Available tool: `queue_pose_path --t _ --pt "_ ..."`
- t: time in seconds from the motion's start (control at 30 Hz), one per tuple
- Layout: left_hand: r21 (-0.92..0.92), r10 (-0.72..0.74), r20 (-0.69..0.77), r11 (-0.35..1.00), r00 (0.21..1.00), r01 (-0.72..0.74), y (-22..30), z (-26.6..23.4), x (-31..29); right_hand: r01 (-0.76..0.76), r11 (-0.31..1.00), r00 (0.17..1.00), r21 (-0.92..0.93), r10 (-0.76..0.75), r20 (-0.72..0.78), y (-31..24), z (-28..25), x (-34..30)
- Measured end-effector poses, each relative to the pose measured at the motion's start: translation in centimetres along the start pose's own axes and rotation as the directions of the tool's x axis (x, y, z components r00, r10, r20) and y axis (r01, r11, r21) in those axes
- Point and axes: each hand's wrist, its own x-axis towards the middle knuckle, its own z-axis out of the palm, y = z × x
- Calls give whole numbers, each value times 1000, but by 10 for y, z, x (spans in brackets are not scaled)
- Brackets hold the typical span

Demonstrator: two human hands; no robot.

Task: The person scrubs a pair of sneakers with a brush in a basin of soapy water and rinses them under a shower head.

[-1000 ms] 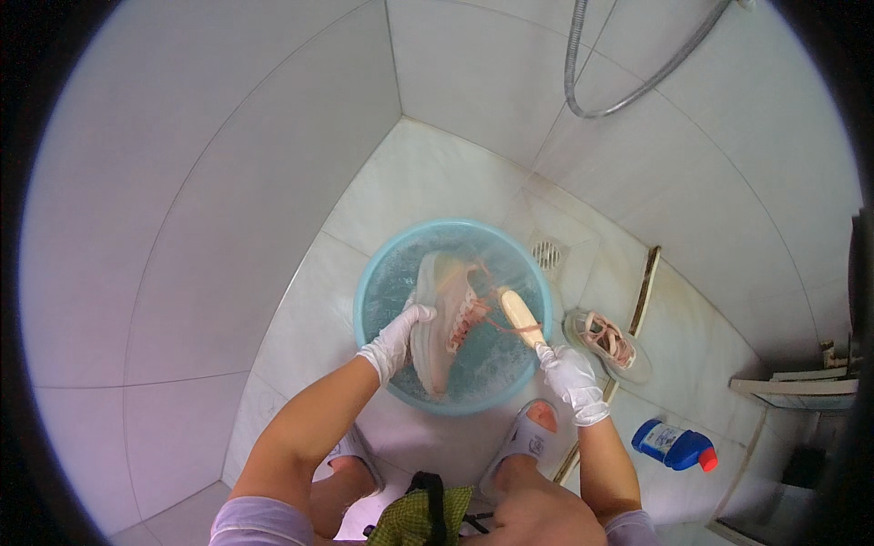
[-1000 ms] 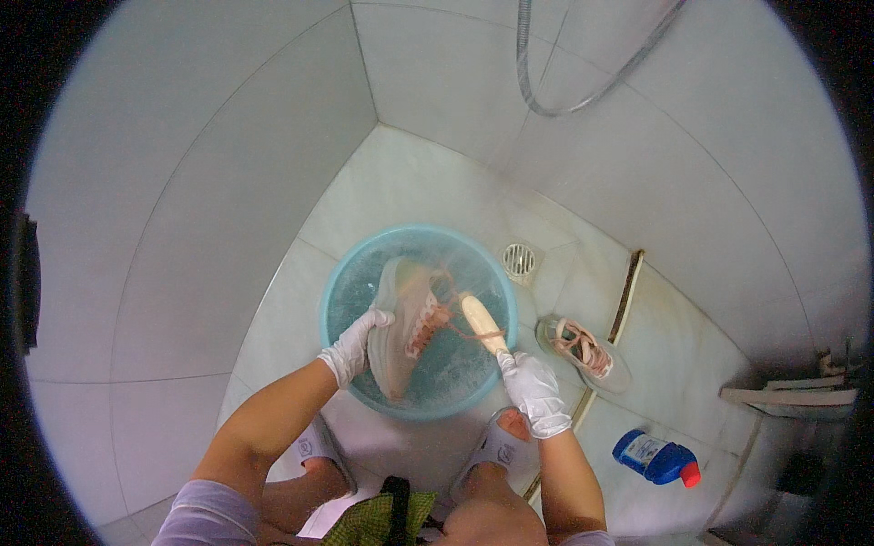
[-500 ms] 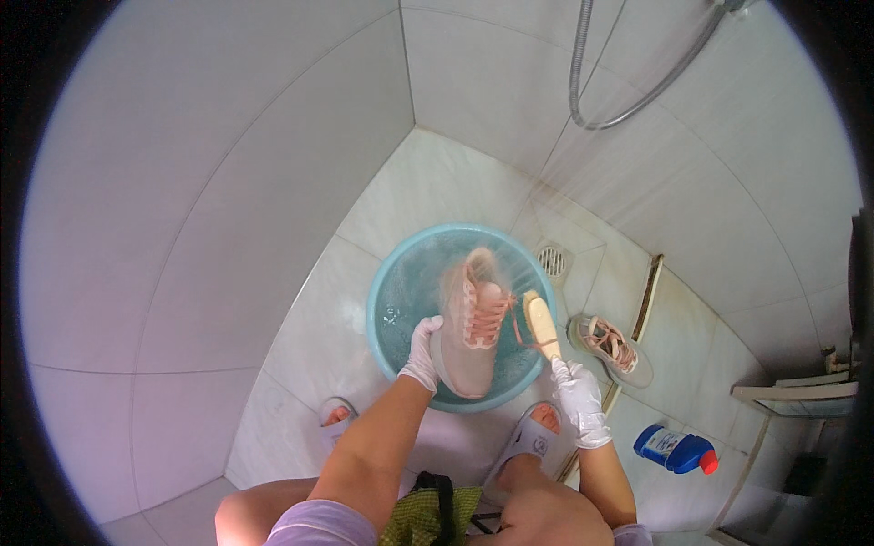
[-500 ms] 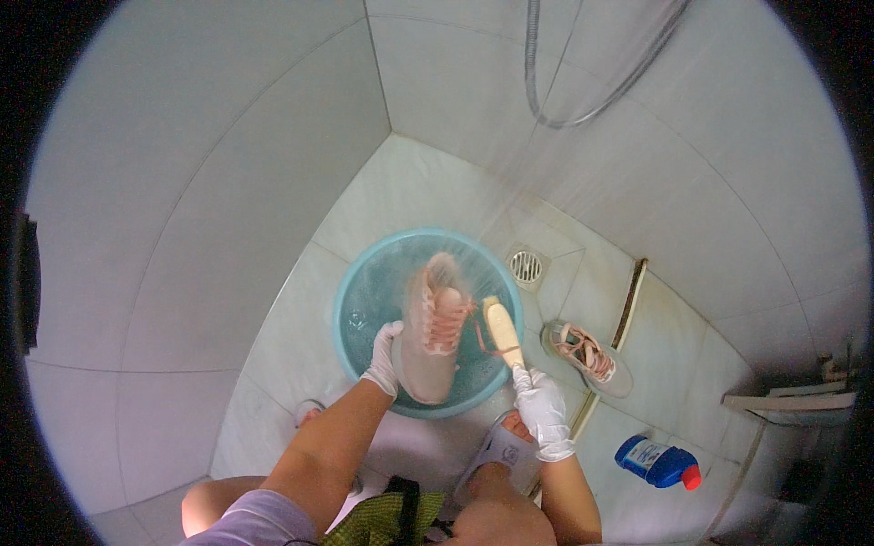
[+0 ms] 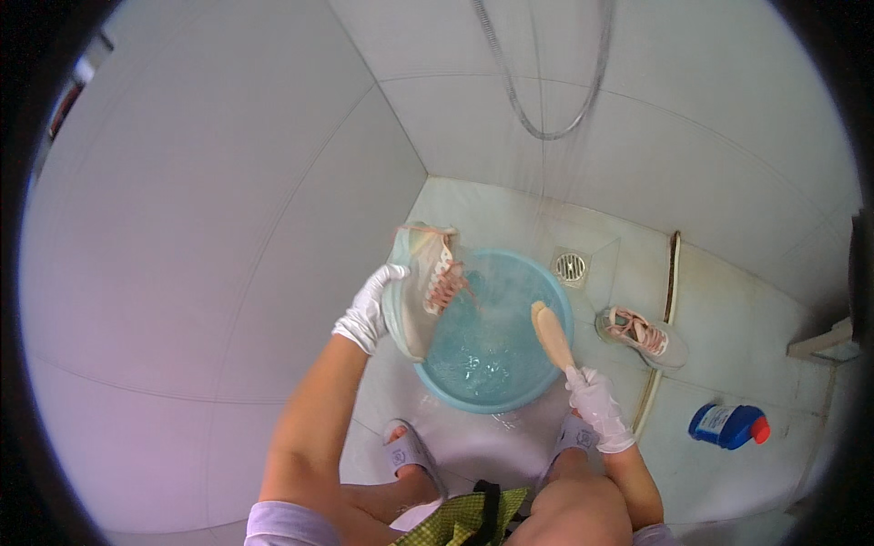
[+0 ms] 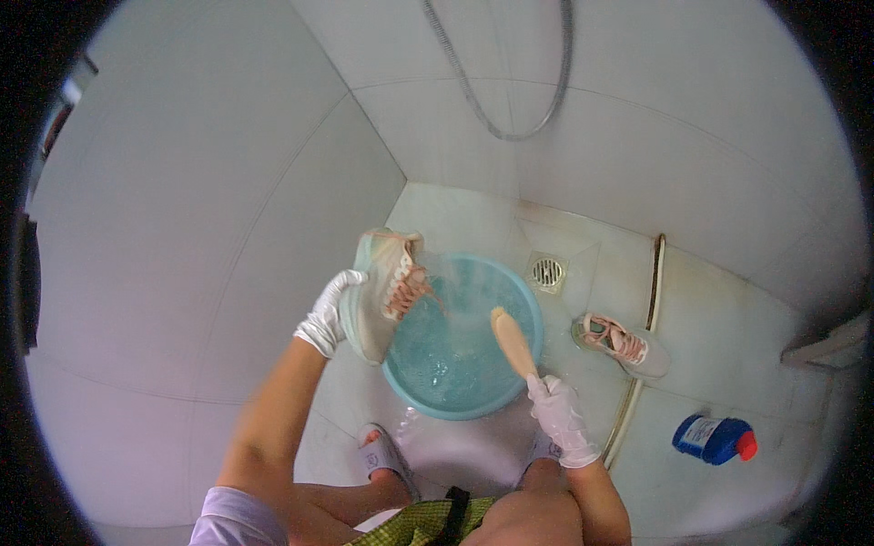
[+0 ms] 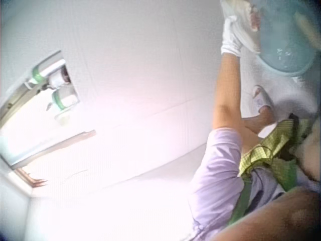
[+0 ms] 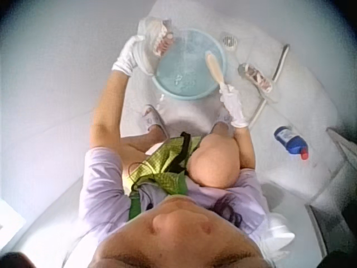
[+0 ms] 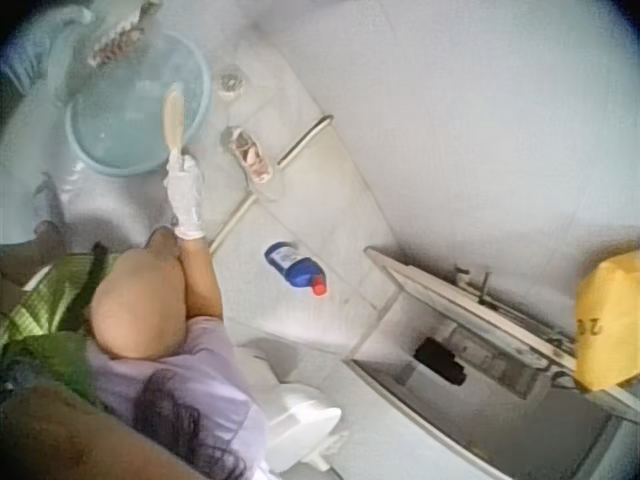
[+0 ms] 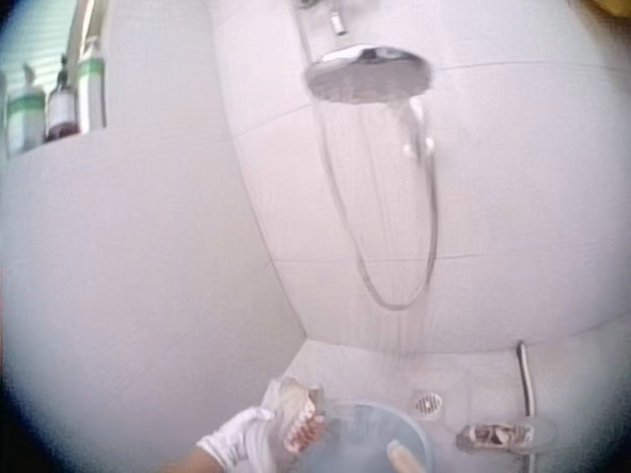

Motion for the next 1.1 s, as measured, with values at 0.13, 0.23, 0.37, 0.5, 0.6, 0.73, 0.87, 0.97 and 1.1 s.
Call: queue_pose_path --t 0.13,0.23,0.37,0.5,0.6,0.73,0.87,0.97,1.1 --pt "324 120 -148 944 982 -66 28 30 -15 25 994 998 -104 -19 53 26 -9 2" --pt "535 294 -201 832 934 -147 48 46 -26 69 974 997 -215 -61 41 18 -16 -7" --pt "859 484 -130 491 865 -146 54 93 -41 150 937 987 -315 -159 -2 41 -24 -2" --pt "998 631 -53 16 774 55 79 122 -45 74 967 997 -245 -66 44 4 -19 -14" --pt "965 678 194 -261 709 -14 65 101 -34 91 955 996 -282 -93 6 7 -22 -12" --pt "689 478 -67 657 876 -306 -4 46 -15 103 951 993 -292 -117 -32 11 -18 -7" --pt "-177 75 -149 979 986 -101 -114 -12 20 59 981 998 -185 -61 -3 19 -9 1" --pt "-390 -53 -78 920 996 18 -159 -51 44 16 987 1000 -162 -16 -2 6 5 -2" --pt "-485 -115 -34 871 993 84 -177 -63 49 82 888 984 -452 -143 -103 -8 10 5"
